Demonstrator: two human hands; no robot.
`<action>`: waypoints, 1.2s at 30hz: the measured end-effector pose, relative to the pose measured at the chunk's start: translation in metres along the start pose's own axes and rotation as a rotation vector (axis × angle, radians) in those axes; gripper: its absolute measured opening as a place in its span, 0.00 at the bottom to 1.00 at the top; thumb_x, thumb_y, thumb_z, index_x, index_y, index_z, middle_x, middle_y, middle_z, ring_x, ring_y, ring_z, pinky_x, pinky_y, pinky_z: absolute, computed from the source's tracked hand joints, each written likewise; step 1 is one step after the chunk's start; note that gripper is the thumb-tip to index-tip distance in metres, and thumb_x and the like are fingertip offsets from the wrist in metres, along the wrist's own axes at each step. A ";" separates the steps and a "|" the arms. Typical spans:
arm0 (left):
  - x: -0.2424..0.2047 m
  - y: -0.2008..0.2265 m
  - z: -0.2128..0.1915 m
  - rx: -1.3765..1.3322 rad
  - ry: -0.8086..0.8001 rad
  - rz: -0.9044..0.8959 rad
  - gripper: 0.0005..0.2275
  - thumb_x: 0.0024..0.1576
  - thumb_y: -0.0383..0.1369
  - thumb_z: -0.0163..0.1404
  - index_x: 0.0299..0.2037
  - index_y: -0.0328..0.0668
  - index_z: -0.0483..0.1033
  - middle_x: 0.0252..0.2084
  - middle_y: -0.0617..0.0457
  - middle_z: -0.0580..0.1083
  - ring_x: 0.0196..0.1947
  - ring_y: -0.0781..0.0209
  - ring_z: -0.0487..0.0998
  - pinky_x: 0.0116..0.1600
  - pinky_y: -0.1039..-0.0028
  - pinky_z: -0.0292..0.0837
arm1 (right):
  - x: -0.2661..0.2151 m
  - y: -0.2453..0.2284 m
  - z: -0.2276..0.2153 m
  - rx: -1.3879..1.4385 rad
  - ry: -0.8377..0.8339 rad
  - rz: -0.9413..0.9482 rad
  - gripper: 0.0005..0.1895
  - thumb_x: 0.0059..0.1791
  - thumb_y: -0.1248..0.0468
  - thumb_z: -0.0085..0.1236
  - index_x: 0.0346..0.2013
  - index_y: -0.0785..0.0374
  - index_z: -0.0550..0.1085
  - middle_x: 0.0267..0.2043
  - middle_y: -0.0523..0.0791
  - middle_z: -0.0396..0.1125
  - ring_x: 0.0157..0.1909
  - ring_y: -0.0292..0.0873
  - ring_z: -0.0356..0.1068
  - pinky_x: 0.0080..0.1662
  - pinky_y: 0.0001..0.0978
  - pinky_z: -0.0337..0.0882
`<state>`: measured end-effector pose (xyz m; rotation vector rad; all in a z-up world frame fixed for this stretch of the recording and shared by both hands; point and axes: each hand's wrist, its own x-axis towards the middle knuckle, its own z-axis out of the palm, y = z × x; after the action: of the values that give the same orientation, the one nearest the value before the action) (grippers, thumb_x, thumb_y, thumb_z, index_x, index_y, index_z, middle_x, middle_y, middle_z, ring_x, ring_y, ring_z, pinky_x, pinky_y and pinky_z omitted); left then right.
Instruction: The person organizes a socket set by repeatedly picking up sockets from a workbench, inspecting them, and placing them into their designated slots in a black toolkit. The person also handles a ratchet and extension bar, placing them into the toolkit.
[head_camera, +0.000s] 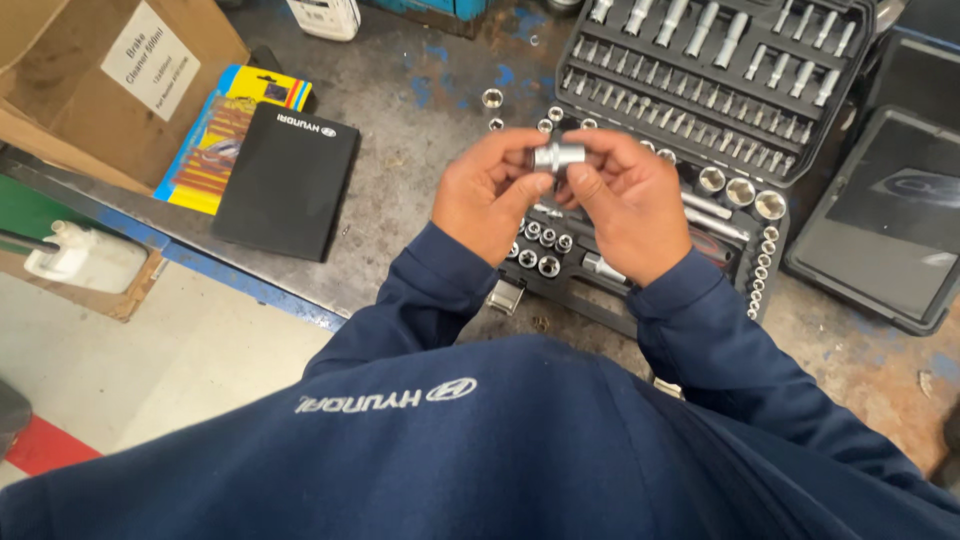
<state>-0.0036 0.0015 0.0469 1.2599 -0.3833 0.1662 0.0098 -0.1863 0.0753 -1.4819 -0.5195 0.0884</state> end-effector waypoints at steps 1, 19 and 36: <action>0.000 0.002 0.000 0.021 0.005 0.000 0.16 0.61 0.15 0.51 0.59 0.32 0.70 0.47 0.50 0.77 0.45 0.68 0.79 0.50 0.78 0.76 | 0.000 -0.001 0.000 0.020 0.001 -0.003 0.16 0.59 0.71 0.53 0.63 0.71 0.70 0.50 0.48 0.72 0.47 0.38 0.72 0.51 0.30 0.76; 0.003 0.004 0.001 -0.003 0.025 0.022 0.15 0.62 0.15 0.53 0.57 0.32 0.70 0.48 0.50 0.77 0.45 0.68 0.78 0.52 0.78 0.75 | -0.003 -0.009 0.007 0.052 0.019 -0.111 0.18 0.58 0.73 0.55 0.63 0.69 0.67 0.56 0.46 0.70 0.56 0.37 0.71 0.57 0.29 0.73; -0.002 -0.019 0.004 0.117 0.019 -0.138 0.12 0.59 0.17 0.54 0.52 0.33 0.73 0.40 0.52 0.78 0.39 0.70 0.79 0.43 0.79 0.75 | -0.011 0.023 -0.001 0.100 0.113 0.151 0.12 0.55 0.72 0.52 0.54 0.71 0.71 0.45 0.46 0.72 0.44 0.37 0.73 0.48 0.29 0.76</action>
<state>-0.0001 -0.0075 0.0295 1.3948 -0.2726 0.0836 0.0064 -0.1889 0.0501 -1.4180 -0.3071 0.1459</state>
